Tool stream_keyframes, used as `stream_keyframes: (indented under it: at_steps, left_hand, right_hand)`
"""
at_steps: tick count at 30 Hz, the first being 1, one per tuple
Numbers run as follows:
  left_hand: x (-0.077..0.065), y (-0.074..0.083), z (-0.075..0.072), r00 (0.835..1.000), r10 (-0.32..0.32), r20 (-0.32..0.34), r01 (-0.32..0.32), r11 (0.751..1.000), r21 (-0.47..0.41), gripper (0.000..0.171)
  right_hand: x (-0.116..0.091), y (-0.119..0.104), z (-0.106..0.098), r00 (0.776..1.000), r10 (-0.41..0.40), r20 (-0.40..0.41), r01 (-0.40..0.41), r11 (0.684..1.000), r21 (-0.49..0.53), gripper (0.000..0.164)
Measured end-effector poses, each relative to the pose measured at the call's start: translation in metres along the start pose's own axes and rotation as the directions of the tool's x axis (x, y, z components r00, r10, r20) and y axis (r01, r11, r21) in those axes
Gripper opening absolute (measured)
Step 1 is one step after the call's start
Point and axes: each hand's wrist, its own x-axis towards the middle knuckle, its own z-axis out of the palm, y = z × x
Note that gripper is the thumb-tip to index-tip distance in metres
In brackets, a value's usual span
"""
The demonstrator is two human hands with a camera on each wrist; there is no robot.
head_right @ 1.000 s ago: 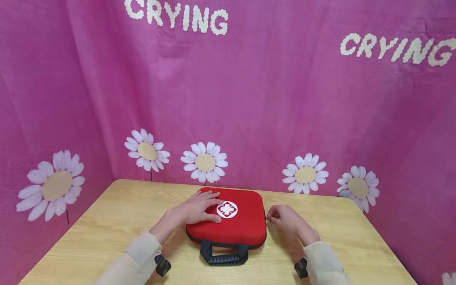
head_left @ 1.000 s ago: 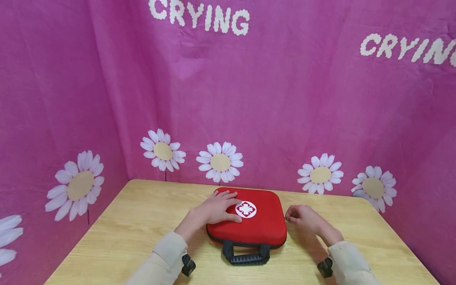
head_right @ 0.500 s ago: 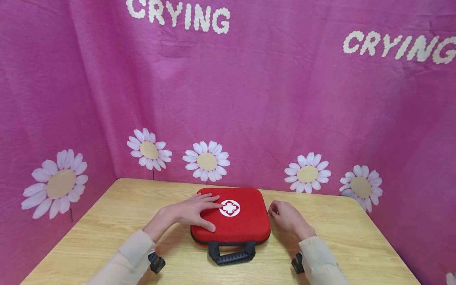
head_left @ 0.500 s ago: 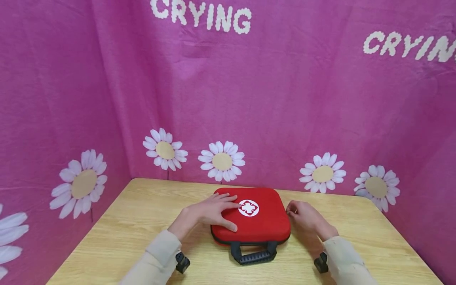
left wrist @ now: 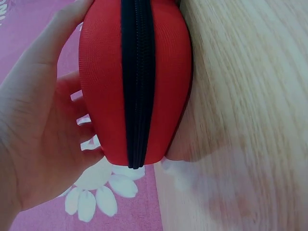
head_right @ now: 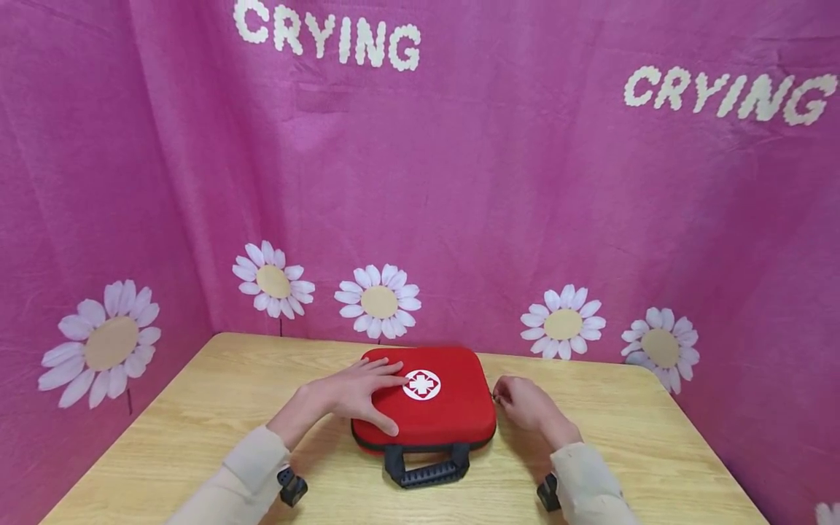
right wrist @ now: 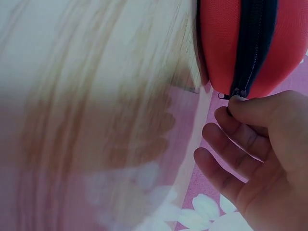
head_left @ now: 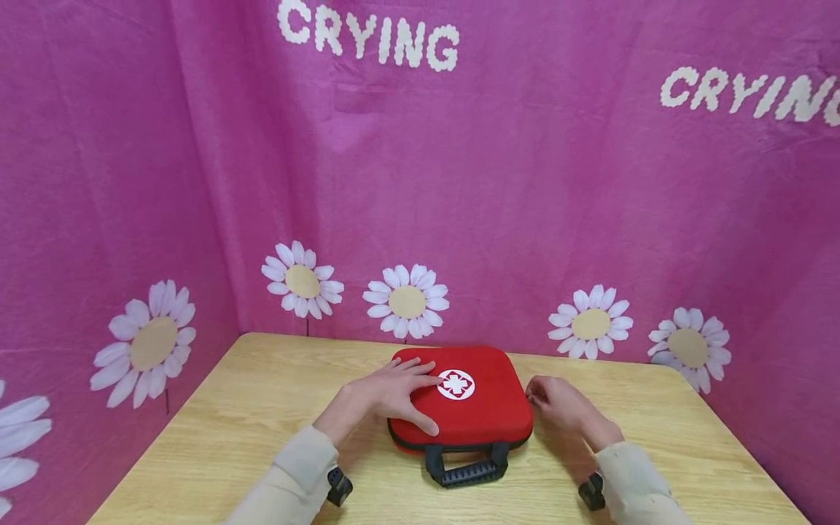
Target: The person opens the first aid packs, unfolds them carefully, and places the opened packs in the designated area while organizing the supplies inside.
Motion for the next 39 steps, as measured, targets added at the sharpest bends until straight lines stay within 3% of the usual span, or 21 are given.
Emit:
stream_keyframes:
  at_steps: [12,24,31,39]
  left_hand:
    - [0.006,-0.007,0.012,1.0,-0.029,-0.011,0.029,1.0,0.003,0.091]
    - [0.014,-0.012,0.004,0.999,-0.035,-0.028,0.036,0.999,0.008,0.091]
    - [0.013,-0.01,0.0,0.999,-0.039,-0.037,0.04,0.999,0.011,0.091]
    - [0.016,-0.012,0.002,0.996,-0.061,-0.069,0.062,0.998,0.015,0.092]
  right_hand:
    - [-0.021,-0.002,0.008,0.996,-0.07,0.056,0.069,0.997,0.02,0.014]
    - [-0.021,-0.012,-0.01,0.988,-0.107,0.113,0.109,0.994,-0.006,0.014]
    - [-0.02,-0.016,-0.016,0.973,-0.176,0.148,0.174,0.984,0.024,0.013]
    - [-0.017,-0.02,-0.012,0.975,-0.145,0.171,0.135,0.988,0.071,0.008]
